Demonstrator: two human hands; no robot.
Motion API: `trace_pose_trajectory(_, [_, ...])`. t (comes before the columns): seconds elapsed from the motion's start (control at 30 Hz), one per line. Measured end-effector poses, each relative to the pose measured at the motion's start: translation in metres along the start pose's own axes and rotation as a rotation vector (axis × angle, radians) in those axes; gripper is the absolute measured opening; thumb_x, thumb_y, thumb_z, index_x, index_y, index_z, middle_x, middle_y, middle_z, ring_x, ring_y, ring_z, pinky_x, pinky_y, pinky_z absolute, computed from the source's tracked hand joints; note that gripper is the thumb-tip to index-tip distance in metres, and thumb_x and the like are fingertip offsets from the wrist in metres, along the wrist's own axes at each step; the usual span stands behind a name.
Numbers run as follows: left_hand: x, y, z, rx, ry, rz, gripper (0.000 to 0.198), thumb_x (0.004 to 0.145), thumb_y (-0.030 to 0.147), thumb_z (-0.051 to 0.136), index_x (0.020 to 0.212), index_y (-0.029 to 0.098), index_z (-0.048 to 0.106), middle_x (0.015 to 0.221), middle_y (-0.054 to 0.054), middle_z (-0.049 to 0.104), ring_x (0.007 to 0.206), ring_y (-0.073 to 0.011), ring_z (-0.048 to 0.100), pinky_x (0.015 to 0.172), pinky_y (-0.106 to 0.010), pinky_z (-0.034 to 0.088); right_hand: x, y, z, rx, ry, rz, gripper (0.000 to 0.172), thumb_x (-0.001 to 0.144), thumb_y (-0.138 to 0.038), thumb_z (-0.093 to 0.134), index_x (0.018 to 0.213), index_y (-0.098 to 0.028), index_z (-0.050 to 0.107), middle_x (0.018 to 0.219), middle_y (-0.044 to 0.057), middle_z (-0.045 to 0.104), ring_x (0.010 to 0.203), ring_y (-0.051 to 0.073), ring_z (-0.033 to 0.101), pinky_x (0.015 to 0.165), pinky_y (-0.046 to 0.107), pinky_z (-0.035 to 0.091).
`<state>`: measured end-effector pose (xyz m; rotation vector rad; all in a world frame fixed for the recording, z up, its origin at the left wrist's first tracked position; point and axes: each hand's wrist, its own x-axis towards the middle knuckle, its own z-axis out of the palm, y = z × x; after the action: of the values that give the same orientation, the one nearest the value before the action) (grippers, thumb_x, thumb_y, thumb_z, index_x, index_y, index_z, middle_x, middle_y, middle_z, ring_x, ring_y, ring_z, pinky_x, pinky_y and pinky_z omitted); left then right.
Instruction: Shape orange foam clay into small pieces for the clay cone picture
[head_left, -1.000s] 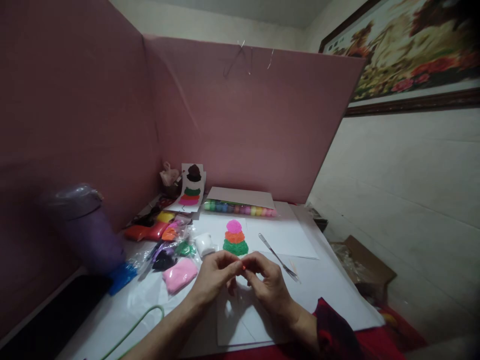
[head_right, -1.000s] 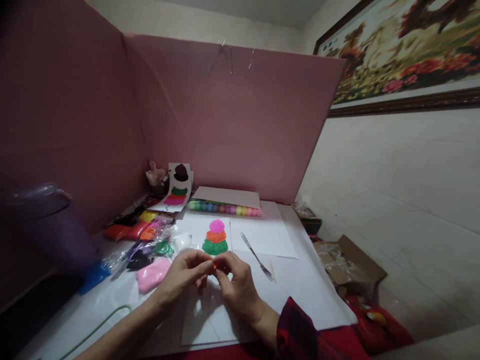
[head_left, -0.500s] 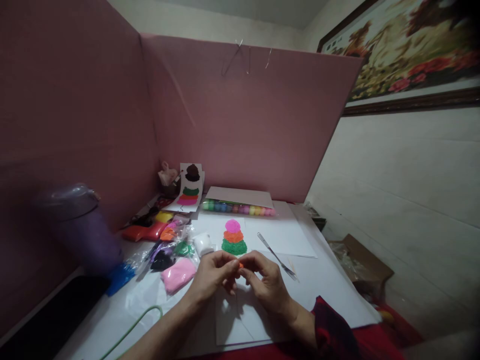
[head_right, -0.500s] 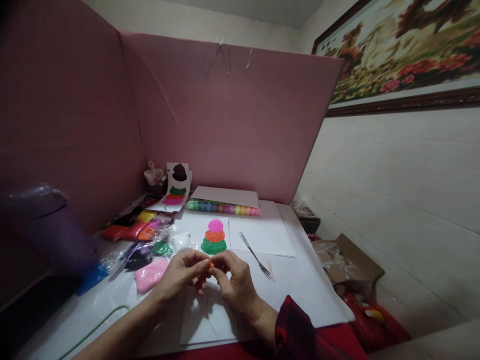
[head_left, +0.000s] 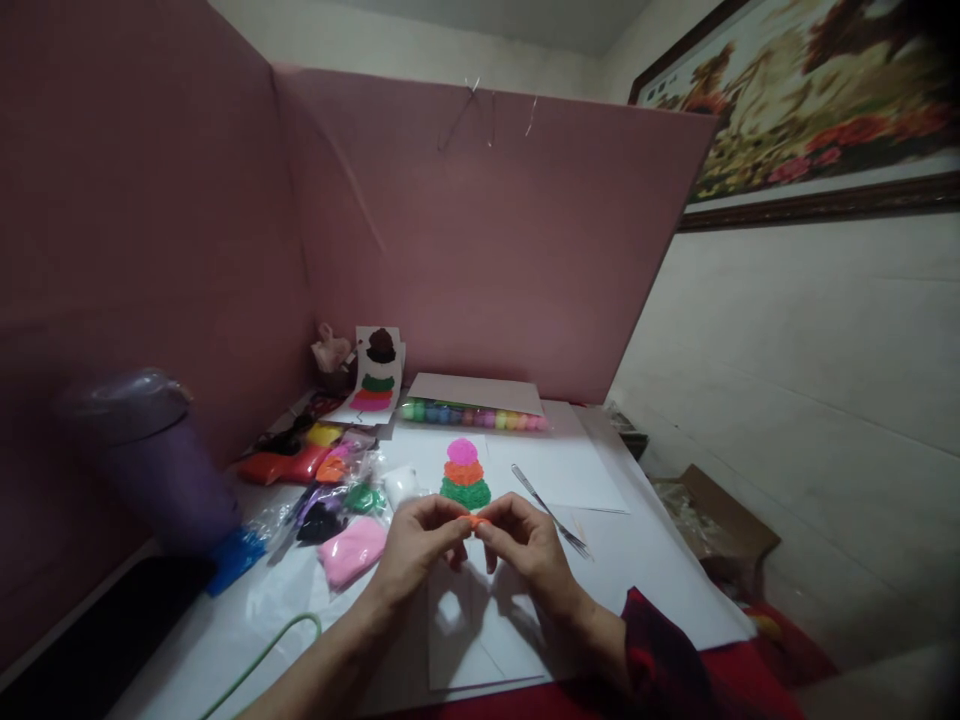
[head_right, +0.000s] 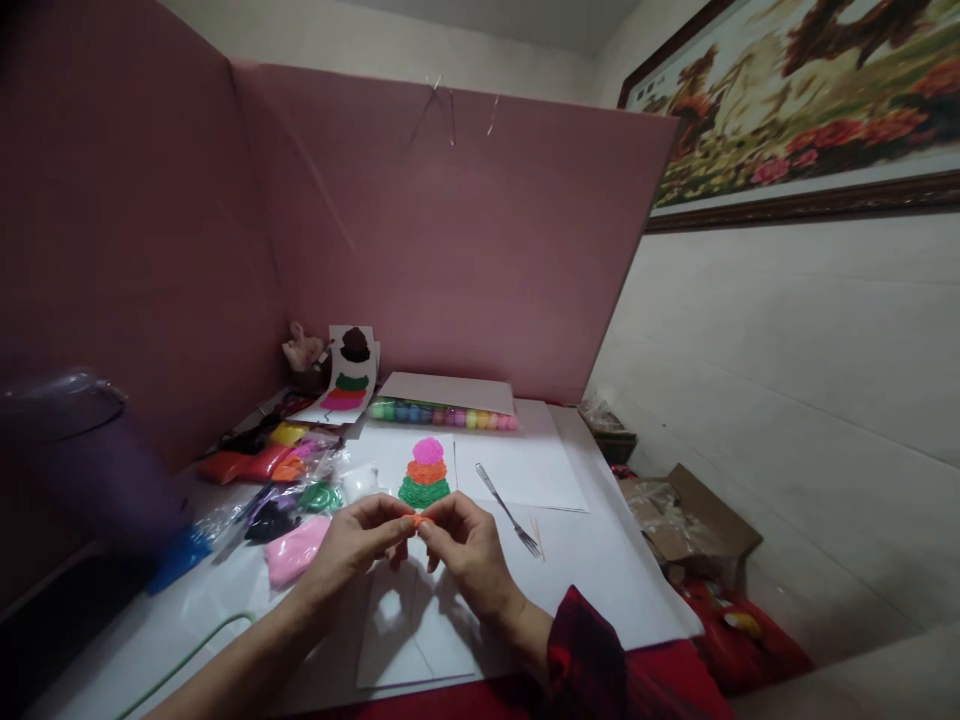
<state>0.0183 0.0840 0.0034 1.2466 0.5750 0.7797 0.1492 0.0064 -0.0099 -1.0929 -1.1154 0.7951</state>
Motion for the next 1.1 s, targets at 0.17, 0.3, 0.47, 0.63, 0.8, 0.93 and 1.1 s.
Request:
trace_pose_trajectory(0.17, [-0.001,0.002,-0.001,-0.131,0.032,0.013,0.022,0.06,0.027,0.077,0.072,0.013,0.065,0.054,0.0,0.062,0.046,-0.0108,0.056,0.043,-0.021,0.045,0.007,0.005,-0.001,0.145,0.135,0.069,0.024,0.071,-0.035,0.071,0.076,-0.015,0.06,0.061,-0.002,0.056,0.046,0.008,0.048,0.043,0.02,0.043])
trace_pose_trajectory(0.3, [-0.001,-0.003,-0.002,-0.063,-0.058,-0.005,0.021,0.063,0.029,0.075,0.072,0.011,0.069,0.054,-0.001,0.06,0.046,-0.0107,0.054,0.04,-0.021,0.045,0.007,0.008,0.0,0.12,0.132,0.042,0.021,0.071,-0.033,0.071,0.073,-0.015,0.061,0.053,-0.004,0.052,0.043,0.008,0.045,0.038,0.018,0.039])
trace_pose_trajectory(0.47, [-0.001,-0.005,0.0,-0.009,-0.037,0.031,0.032,0.063,0.031,0.075,0.088,0.013,0.067,0.056,0.003,0.058,0.039,-0.008,0.049,0.036,-0.021,0.044,0.0,0.003,0.002,0.048,-0.008,-0.012,0.018,0.081,-0.032,0.061,0.087,-0.015,0.064,0.06,-0.002,0.057,0.05,0.01,0.052,0.048,0.022,0.046])
trace_pose_trajectory(0.63, [-0.003,0.0,0.003,0.067,-0.077,-0.001,0.031,0.066,0.039,0.071,0.069,0.009,0.066,0.043,0.002,0.054,0.034,-0.0076,0.047,0.035,-0.019,0.041,-0.006,-0.002,0.003,-0.162,-0.007,-0.099,0.013,0.081,-0.024,0.061,0.092,-0.017,0.061,0.076,0.002,0.062,0.063,0.013,0.057,0.055,0.025,0.048])
trace_pose_trajectory(0.8, [-0.003,-0.006,0.001,-0.001,-0.098,-0.033,0.034,0.07,0.045,0.067,0.065,0.011,0.06,0.046,0.002,0.055,0.036,-0.0105,0.053,0.035,-0.02,0.044,-0.006,-0.001,0.003,-0.2,-0.018,-0.14,0.006,0.083,-0.022,0.057,0.084,-0.016,0.06,0.07,0.001,0.06,0.061,0.013,0.056,0.053,0.024,0.048])
trace_pose_trajectory(0.93, [-0.002,-0.007,-0.002,-0.022,-0.118,-0.038,0.032,0.068,0.041,0.069,0.066,0.011,0.058,0.049,0.001,0.058,0.039,-0.0109,0.055,0.038,-0.021,0.045,-0.007,0.002,0.003,-0.224,-0.06,-0.206,0.006,0.082,-0.018,0.058,0.087,-0.016,0.059,0.074,0.002,0.061,0.063,0.015,0.059,0.053,0.025,0.049])
trace_pose_trajectory(1.1, [-0.001,-0.008,-0.004,0.003,-0.075,-0.003,0.033,0.062,0.039,0.075,0.07,0.011,0.06,0.048,0.001,0.06,0.038,-0.0106,0.054,0.039,-0.022,0.045,-0.008,0.007,0.001,-0.273,-0.067,-0.21,0.007,0.082,-0.02,0.059,0.087,-0.016,0.058,0.071,0.001,0.06,0.06,0.014,0.058,0.054,0.025,0.049])
